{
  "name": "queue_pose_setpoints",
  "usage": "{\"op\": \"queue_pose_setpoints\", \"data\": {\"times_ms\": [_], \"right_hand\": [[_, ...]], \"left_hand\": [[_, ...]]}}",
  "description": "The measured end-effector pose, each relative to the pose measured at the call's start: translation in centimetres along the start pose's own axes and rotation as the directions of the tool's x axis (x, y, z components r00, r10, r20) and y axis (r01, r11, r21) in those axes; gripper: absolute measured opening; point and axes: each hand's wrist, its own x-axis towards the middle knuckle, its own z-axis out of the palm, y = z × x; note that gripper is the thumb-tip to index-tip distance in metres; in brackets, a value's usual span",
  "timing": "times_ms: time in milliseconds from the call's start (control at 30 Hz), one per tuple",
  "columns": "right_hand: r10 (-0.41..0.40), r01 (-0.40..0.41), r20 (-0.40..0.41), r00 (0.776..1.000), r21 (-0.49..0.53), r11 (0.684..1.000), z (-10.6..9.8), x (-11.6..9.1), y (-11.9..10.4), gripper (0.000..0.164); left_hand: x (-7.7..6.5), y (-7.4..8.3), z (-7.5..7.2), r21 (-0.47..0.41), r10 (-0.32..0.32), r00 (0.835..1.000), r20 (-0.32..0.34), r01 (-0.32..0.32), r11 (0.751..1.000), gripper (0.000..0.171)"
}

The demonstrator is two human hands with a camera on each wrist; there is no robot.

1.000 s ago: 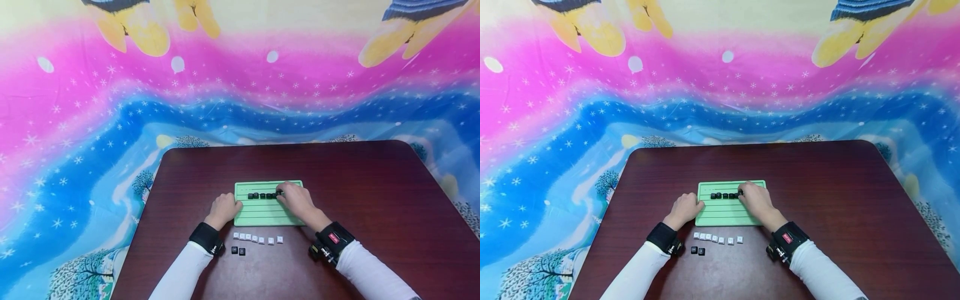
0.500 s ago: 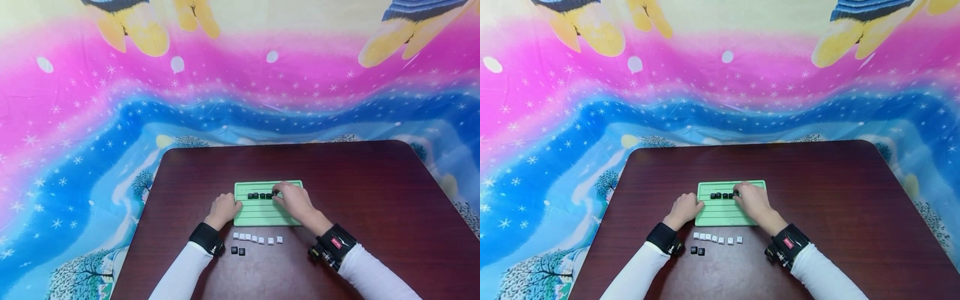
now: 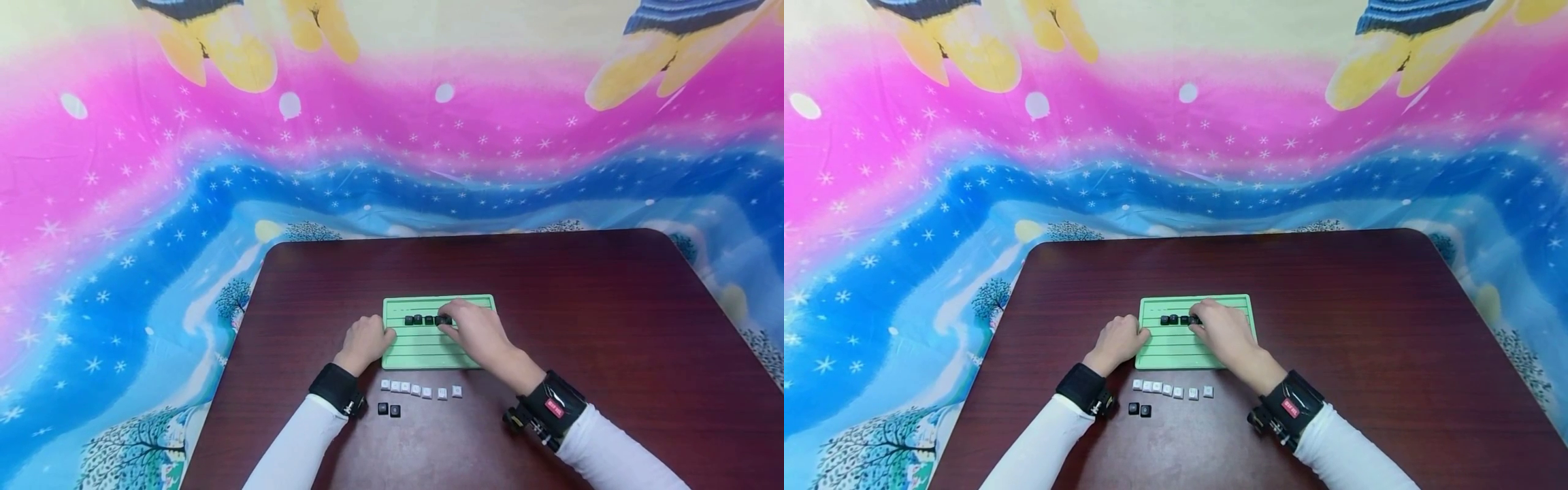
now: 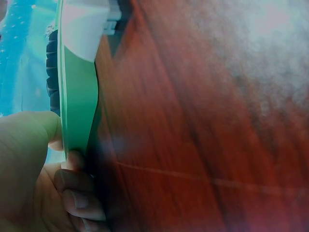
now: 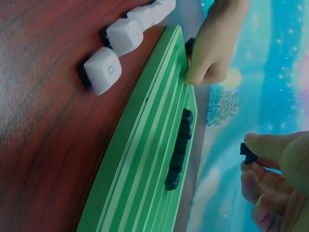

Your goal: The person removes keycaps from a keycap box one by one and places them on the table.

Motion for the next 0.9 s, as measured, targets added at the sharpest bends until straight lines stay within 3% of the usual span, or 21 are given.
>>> {"op": "queue_pose_setpoints", "data": {"times_ms": [900], "right_hand": [[-0.186, 0.185, -0.034, 0.982, -0.034, 0.982, 0.1, -2.0, -2.6, 0.021]], "left_hand": [[-0.2, 0.2, -0.2, 0.018, -0.002, 1.0, -0.014, 0.002, 1.0, 0.04]]}}
